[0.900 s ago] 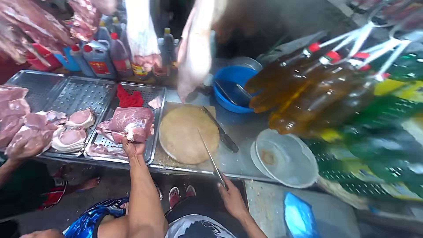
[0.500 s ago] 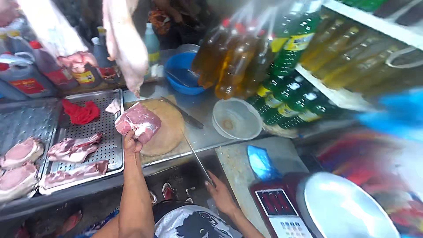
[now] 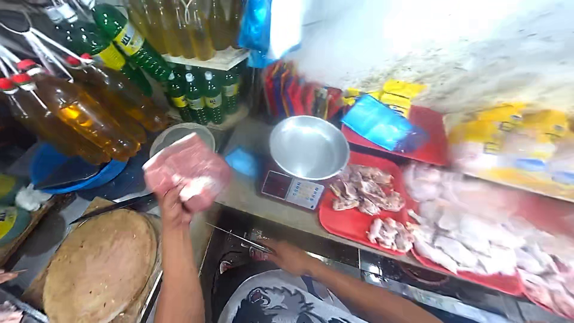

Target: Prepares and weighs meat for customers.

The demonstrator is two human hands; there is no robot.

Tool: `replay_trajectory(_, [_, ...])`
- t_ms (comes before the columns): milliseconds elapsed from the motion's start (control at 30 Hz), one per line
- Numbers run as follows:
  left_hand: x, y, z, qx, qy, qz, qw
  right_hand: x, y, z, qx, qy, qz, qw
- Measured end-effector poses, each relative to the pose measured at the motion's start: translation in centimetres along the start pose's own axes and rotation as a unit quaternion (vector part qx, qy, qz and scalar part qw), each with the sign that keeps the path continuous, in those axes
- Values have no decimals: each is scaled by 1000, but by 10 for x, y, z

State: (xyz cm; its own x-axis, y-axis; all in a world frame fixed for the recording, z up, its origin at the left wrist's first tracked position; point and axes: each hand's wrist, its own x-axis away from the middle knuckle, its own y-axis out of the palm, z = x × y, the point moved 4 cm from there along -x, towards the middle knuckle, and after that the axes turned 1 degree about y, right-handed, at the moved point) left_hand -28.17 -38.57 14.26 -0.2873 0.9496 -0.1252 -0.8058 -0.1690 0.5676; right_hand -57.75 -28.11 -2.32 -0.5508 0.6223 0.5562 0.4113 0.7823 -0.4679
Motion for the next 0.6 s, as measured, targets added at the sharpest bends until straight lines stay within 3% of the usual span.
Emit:
replay_trajectory(67, [-33,73,-35,22,-71,-29,997,11,-1,4,5,20,22,1000])
replay_trajectory(167, [-61,166,-95,-24,-170,-4,985,28,9,12,-16,47,69,996])
replay_trajectory(300, [-69,248,-182,-69,-258,33,963,51,15,19,-66,63,128,988])
replay_trajectory(467, [-80,263,-284,-58,-334,11,941,87,6,42,-108,101,155,977])
replay_trajectory(533, [-80,251,-297,-122,-387,-31,913,97,7,54,-113,108,152,976])
replay_trajectory(600, [-82,238,-285,-222,-423,-73,875,103,8,62,-120,104,152,976])
